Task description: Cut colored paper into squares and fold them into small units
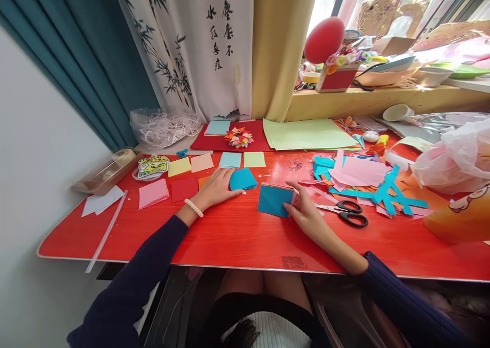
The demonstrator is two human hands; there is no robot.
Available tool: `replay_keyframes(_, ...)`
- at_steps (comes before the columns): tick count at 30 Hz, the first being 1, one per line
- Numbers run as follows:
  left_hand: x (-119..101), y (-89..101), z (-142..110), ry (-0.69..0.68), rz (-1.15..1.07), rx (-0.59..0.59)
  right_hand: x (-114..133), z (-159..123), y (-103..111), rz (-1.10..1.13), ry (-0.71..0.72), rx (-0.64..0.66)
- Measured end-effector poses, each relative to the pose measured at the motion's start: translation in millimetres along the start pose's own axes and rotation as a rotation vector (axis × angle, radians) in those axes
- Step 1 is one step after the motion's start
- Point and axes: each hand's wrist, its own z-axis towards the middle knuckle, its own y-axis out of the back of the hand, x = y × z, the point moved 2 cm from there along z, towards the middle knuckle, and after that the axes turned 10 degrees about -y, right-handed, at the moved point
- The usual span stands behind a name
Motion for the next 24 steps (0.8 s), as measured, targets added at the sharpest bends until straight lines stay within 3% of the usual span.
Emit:
replay_keyframes(5,-12.2,9.4,-1.6,-0.023,-0.078,-0.119,6.4,0.7,1.3,0.067,0.015,-0.031)
replay_keyframes(8,-36.2,10.9,-1.0,-0.009,-0.349,-0.194,7.7,1.1,-0.2,0.084,0.042,-0.008)
replay_keyframes(14,-80.1,-3.5,5.7,0.083,-0.893,-0.16,6.1,-0.9,-5.5,-0.065,0.091,-0.004)
replay_keyframes(18,-85.1,-7.6,9.0,0.117,-1.159,-0.162,2.5,-0.2,-7.0,-0.054,0.044,0.014)
replay_keyframes(24,-84.2,-9.6,9.2,0.184,-1.211,-0.195,-2.7,5.5,-1.6,0.058,-0.026,0.048)
